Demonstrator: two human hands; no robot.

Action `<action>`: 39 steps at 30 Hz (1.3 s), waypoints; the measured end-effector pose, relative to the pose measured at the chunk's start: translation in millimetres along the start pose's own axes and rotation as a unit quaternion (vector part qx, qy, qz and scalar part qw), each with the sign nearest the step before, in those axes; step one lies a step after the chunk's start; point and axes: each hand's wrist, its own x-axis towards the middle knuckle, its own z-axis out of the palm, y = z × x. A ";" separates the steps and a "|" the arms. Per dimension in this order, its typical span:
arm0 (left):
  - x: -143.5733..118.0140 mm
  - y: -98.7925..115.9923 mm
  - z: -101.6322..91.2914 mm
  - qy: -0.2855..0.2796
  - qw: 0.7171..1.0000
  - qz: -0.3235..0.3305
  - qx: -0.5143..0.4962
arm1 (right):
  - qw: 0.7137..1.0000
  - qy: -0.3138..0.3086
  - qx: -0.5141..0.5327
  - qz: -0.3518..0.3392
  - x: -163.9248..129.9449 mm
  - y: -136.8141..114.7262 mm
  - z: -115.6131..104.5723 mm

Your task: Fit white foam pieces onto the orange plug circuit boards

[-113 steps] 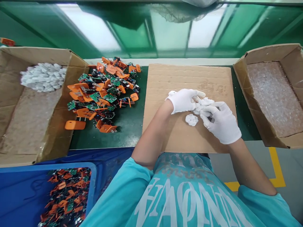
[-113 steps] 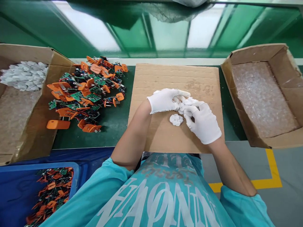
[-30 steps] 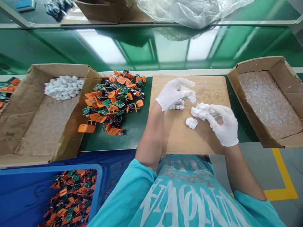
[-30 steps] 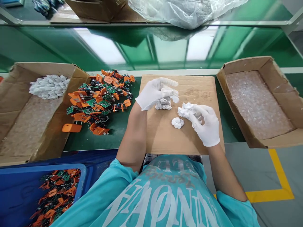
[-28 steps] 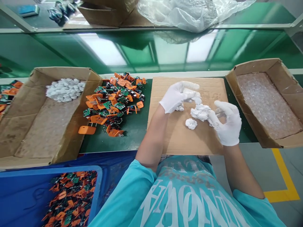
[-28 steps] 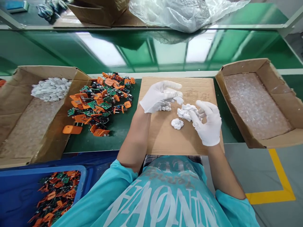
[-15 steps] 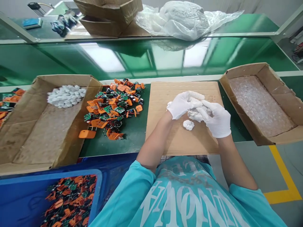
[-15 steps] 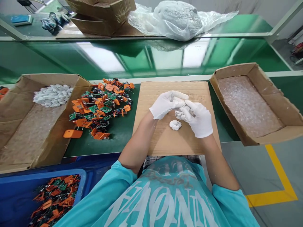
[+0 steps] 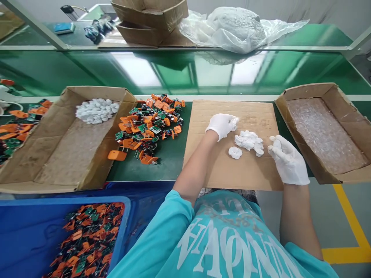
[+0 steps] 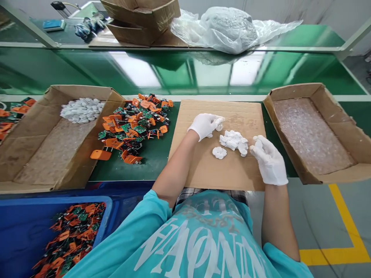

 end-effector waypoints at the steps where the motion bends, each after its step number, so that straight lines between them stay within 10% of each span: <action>1: -1.6 2.6 -5.9 0.003 1.000 0.002 0.014 | 1.000 -0.004 -0.008 -0.005 -2.6 0.9 -0.4; 9: -61.2 31.8 -72.6 0.078 0.980 0.083 0.163 | 0.996 -0.019 -0.088 -0.016 -29.0 8.7 6.2; 19: -186.1 -46.7 -151.4 0.354 0.856 -0.004 0.377 | 0.999 -0.036 -0.031 0.000 -36.1 6.7 26.0; 26: -227.4 -91.0 -138.7 0.351 0.853 -0.130 0.365 | 0.985 -0.055 -0.156 0.053 -38.7 15.0 28.7; 31: -231.8 -97.0 -122.1 0.362 0.897 -0.032 0.253 | 0.981 -0.064 -0.176 0.047 -37.1 18.4 30.9; 39: -215.3 -71.8 -76.2 0.140 0.971 0.126 0.146 | 0.967 -0.103 -0.203 -0.116 -35.8 28.1 31.3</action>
